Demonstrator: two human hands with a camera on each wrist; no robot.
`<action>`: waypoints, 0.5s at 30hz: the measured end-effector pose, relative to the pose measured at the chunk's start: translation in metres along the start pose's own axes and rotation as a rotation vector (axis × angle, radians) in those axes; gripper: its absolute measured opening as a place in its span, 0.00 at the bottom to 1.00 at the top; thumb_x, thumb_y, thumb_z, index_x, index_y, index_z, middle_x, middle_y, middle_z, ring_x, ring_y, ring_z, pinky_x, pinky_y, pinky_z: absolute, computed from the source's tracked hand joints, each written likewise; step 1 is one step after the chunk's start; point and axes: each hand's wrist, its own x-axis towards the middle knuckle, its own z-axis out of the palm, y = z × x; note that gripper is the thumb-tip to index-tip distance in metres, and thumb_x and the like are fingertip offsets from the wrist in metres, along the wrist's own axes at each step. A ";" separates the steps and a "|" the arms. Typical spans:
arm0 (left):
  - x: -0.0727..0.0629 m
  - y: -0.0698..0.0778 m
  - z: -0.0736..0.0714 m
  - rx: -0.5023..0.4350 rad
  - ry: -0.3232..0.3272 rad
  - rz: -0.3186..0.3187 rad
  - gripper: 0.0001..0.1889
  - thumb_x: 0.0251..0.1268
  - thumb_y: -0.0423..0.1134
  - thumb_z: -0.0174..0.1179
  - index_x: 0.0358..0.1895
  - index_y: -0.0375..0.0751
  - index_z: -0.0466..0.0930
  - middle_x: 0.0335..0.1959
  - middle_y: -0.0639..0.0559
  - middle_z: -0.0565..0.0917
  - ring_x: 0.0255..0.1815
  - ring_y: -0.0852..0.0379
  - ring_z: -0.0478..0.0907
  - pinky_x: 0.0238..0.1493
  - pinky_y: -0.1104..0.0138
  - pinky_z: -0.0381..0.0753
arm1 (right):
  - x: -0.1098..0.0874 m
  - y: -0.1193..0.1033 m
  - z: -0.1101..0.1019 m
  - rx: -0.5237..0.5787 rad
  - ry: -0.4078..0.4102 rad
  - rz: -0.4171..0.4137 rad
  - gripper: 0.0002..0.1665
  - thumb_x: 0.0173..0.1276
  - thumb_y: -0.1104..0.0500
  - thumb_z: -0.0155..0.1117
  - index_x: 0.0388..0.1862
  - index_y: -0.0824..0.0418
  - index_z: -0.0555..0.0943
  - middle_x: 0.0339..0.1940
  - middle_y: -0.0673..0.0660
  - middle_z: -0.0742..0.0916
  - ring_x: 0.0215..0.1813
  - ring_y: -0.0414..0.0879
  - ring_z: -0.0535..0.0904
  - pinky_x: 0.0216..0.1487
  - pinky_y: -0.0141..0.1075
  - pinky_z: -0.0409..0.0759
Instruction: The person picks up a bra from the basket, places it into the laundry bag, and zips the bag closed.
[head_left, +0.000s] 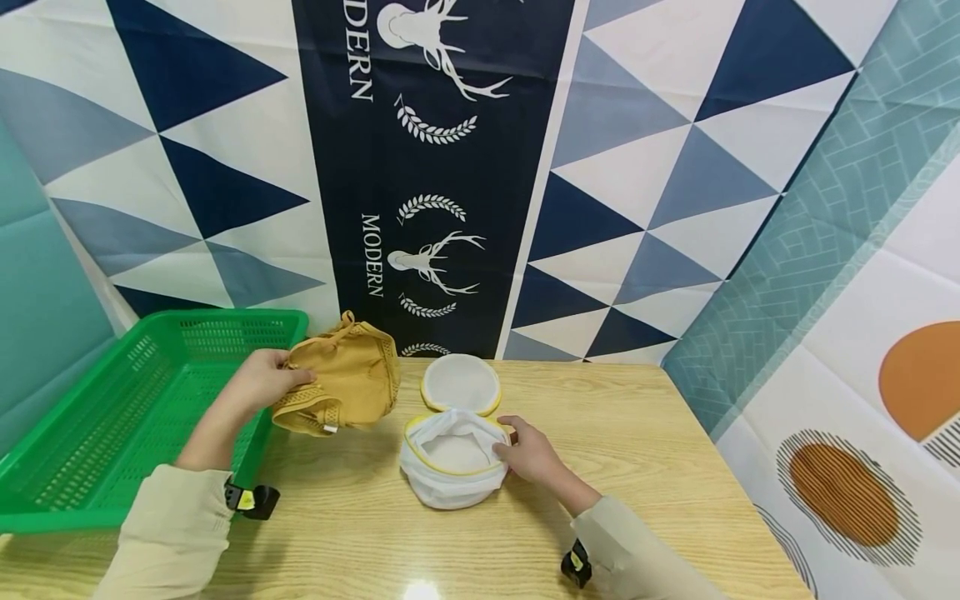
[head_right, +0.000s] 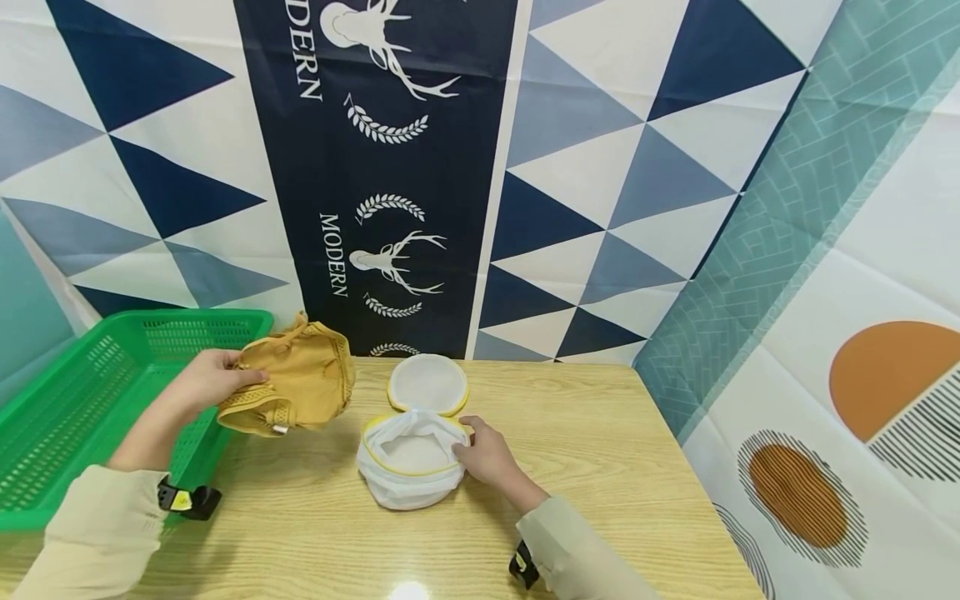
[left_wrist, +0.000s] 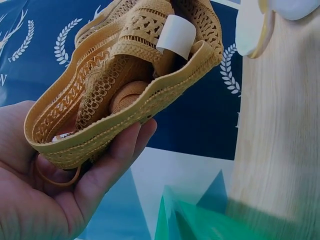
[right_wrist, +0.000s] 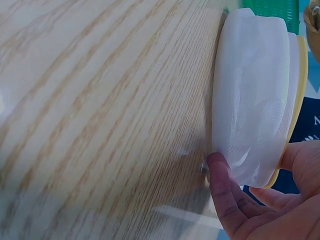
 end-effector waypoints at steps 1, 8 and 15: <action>0.000 0.000 0.001 -0.004 -0.002 0.001 0.26 0.69 0.40 0.51 0.62 0.22 0.63 0.13 0.59 0.61 0.12 0.64 0.56 0.19 0.67 0.63 | 0.000 0.000 0.000 0.000 -0.001 0.001 0.28 0.66 0.60 0.59 0.64 0.62 0.68 0.36 0.59 0.80 0.23 0.42 0.73 0.23 0.32 0.74; 0.003 0.000 0.006 -0.015 0.001 0.021 0.24 0.68 0.39 0.51 0.59 0.22 0.66 0.13 0.59 0.62 0.11 0.65 0.55 0.18 0.68 0.63 | 0.000 0.001 0.000 0.000 -0.005 -0.009 0.28 0.66 0.60 0.59 0.65 0.63 0.67 0.36 0.59 0.80 0.23 0.42 0.74 0.23 0.33 0.74; 0.005 0.000 0.012 -0.018 0.001 0.031 0.27 0.68 0.38 0.51 0.62 0.19 0.62 0.15 0.58 0.67 0.12 0.65 0.57 0.18 0.69 0.65 | 0.000 0.002 0.000 -0.003 -0.010 -0.024 0.28 0.66 0.60 0.58 0.65 0.63 0.67 0.36 0.60 0.81 0.24 0.43 0.75 0.24 0.33 0.75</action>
